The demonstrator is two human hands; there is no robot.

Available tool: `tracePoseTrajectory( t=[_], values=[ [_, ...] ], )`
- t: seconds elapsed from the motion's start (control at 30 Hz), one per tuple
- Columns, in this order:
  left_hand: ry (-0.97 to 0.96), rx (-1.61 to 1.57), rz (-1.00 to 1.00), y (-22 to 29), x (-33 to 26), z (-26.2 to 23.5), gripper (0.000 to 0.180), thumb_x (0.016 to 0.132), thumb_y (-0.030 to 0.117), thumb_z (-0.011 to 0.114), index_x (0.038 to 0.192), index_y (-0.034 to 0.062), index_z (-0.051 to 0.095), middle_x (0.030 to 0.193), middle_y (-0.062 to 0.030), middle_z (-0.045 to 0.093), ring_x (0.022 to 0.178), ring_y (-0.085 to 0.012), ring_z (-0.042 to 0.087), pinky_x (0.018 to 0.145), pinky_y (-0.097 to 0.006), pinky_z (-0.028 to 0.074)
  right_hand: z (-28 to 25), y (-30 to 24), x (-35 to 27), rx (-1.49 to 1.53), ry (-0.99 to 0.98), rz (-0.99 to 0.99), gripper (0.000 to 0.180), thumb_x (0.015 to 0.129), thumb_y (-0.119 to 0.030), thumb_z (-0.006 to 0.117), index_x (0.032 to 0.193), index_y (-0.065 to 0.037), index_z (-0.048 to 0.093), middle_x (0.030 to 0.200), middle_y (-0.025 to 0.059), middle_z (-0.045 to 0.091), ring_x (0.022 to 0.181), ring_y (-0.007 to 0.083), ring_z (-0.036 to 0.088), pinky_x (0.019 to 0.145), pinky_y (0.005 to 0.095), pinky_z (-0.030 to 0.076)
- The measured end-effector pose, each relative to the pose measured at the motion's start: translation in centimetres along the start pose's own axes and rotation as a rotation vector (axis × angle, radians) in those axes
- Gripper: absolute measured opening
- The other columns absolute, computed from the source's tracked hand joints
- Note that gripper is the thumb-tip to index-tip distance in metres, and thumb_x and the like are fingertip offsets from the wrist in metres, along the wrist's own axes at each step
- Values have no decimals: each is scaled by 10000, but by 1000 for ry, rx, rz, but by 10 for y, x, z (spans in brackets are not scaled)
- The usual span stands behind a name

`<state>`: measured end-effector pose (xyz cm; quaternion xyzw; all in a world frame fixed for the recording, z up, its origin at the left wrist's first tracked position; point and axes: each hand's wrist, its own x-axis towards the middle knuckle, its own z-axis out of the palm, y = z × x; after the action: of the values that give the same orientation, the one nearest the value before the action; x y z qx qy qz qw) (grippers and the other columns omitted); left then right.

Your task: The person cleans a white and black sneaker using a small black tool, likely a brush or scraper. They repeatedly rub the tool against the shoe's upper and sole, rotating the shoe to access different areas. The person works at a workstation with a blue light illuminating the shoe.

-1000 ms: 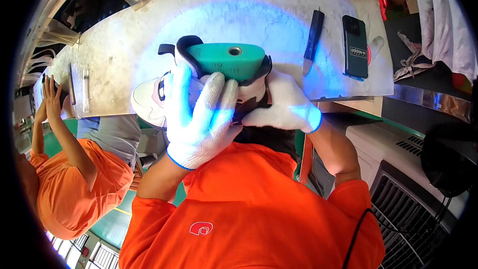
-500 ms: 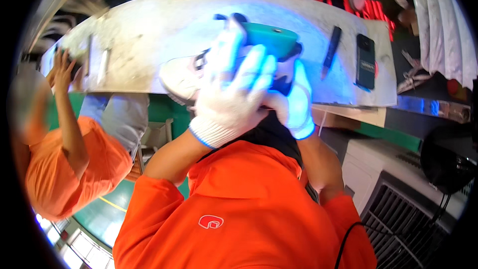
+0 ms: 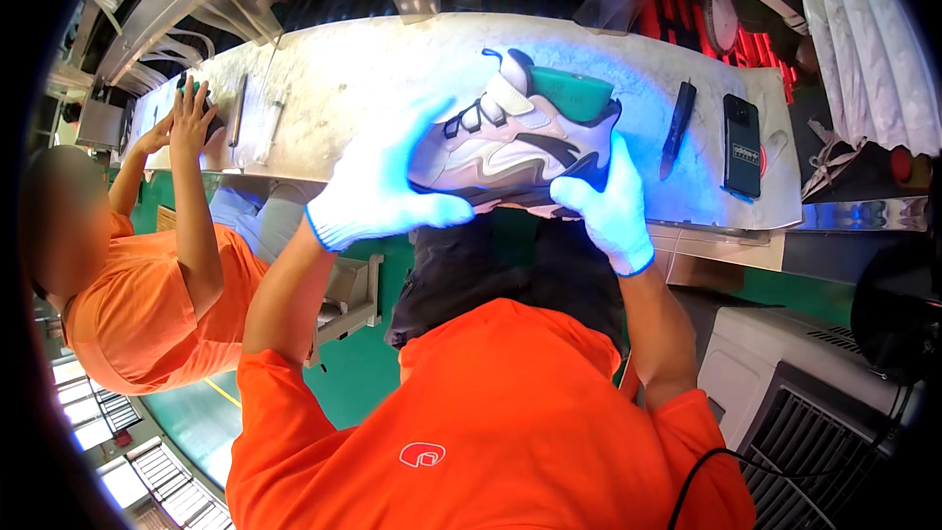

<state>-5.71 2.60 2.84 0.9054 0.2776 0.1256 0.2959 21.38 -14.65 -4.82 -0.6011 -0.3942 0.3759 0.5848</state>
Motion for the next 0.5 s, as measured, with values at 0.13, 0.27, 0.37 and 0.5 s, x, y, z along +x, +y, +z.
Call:
tracePoseTrajectory(
  t=[0.13, 0.27, 0.37, 0.5],
  values=[
    [-51, 33, 63, 14, 35, 9, 1162, 620, 478, 1011, 1603, 35, 577, 1527, -240, 646, 1376, -458, 637, 1169, -509, 520, 1, 1, -1, 29, 38, 98, 816, 800, -246, 934, 1456, 54, 553, 1269, 182, 747, 1121, 265, 742, 999, 417, 602],
    [-45, 73, -72, 33, 36, 12, 1234, 576, 335, 1051, 1667, 78, 535, 1663, -218, 581, 1495, -414, 599, 1244, -466, 479, 1, -2, -5, 4, 25, 99, 811, 809, -218, 924, 1471, 65, 551, 1285, 184, 754, 1142, 266, 749, 1019, 425, 603],
    [-7, 122, -151, 48, 43, 18, 1260, 548, 337, 1056, 1651, 45, 522, 1608, -240, 604, 1460, -426, 612, 1198, -477, 520, 5, 2, -3, 65, -2, -22, 781, 869, -170, 869, 1519, 55, 500, 1319, 128, 724, 1165, 204, 700, 1043, 380, 583],
    [35, 154, -223, 61, 49, 35, 1252, 504, 417, 1073, 1570, 10, 558, 1467, -229, 665, 1327, -430, 678, 1109, -476, 569, 3, 4, -5, 62, -22, 11, 800, 879, -176, 877, 1533, 57, 479, 1350, 134, 715, 1190, 201, 698, 1061, 378, 577]
  ],
)
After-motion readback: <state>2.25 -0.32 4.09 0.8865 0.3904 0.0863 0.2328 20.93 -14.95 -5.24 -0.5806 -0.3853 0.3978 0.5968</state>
